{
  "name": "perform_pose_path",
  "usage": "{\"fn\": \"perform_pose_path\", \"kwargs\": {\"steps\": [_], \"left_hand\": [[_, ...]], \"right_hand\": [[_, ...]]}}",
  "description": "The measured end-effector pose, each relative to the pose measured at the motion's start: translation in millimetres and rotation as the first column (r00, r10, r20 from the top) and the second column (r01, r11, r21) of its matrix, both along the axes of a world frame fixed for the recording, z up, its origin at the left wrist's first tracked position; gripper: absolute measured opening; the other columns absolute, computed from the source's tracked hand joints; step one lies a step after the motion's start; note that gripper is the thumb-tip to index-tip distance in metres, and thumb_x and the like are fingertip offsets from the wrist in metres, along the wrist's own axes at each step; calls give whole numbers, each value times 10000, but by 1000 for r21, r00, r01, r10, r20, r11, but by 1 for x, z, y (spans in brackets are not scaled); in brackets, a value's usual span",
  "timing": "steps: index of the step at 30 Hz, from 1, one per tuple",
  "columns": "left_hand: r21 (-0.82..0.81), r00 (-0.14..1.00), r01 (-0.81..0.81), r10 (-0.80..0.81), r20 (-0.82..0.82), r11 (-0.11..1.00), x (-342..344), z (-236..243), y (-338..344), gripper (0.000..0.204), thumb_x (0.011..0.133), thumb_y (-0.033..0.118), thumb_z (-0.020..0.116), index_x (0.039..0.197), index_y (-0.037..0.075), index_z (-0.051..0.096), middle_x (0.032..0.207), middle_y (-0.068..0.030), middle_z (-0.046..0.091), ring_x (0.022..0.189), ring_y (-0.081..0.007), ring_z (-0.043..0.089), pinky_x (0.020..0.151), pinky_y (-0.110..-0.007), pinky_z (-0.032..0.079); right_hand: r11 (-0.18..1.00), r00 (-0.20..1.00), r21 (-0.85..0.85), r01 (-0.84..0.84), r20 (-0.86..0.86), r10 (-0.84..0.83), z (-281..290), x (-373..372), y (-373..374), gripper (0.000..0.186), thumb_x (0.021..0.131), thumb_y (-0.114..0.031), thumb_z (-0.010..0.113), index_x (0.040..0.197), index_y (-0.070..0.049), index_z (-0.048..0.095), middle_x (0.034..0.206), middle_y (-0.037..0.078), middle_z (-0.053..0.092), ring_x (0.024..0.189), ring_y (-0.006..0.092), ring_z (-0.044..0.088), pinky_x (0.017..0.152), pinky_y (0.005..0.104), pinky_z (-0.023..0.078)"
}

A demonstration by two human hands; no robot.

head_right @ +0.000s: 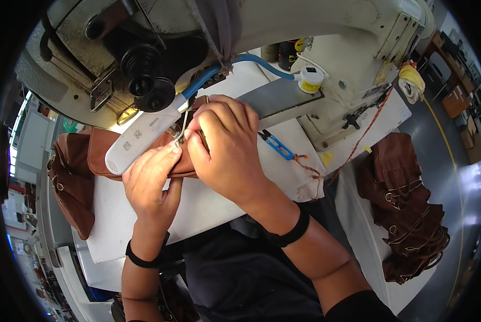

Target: The person operates an industrial sewing machine to stitch a zipper onto a brown fabric bag. They guide the bag under the needle, align the zipper, and sew along the edge. After sewing, they cut the thread and inspect the finished product before picking up another bag.

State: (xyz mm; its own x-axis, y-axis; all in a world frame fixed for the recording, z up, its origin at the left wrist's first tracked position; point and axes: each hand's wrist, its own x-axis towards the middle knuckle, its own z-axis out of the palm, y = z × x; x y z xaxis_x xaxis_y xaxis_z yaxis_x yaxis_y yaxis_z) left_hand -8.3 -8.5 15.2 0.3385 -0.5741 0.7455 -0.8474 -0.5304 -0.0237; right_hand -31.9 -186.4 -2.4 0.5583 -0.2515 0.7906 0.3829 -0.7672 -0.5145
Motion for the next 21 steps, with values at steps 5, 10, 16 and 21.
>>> {"fn": "perform_pose_path", "kwargs": {"steps": [5, 10, 16, 21], "left_hand": [[-8, 999, 28, -28, -20, 1000, 3, 3, -2, 420, 682, -80, 771, 1082, 46, 747, 1059, -96, 782, 973, -289, 741, 848, -364, 543], [-8, 999, 23, -23, -33, 1000, 4, 6, -2, 401, 675, -89, 758, 1058, 30, 750, 1047, -117, 785, 931, -297, 751, 836, -368, 558], [-19, 995, -20, 18, -95, 1000, 4, 7, -4, 399, 698, -72, 756, 1075, 61, 759, 1061, -103, 787, 994, -283, 741, 926, -360, 507], [91, 987, -142, 148, -62, 986, -11, 6, -2, 490, 743, -16, 783, 1216, 97, 731, 1316, -133, 689, 1156, -277, 677, 1018, -385, 433]], "right_hand": [[1000, 1000, -4, 29, -5, -29, 0, 1, 1, 116, 815, -57, 688, 906, -88, 622, 1022, 59, 658, 1176, 286, 603, 1059, 461, 368], [999, 999, -1, 47, 12, -47, 0, 2, 4, 127, 806, -57, 695, 904, -88, 620, 1013, 60, 652, 1169, 281, 605, 1051, 460, 370], [995, 995, -22, 98, 29, -98, -1, 6, 5, 126, 801, -55, 692, 901, -84, 620, 990, 65, 651, 1140, 286, 609, 1034, 461, 374], [996, 995, -6, 91, 34, -90, -1, 7, 6, 91, 816, -78, 690, 880, -85, 626, 971, 62, 659, 1095, 274, 613, 1022, 443, 380]]}}
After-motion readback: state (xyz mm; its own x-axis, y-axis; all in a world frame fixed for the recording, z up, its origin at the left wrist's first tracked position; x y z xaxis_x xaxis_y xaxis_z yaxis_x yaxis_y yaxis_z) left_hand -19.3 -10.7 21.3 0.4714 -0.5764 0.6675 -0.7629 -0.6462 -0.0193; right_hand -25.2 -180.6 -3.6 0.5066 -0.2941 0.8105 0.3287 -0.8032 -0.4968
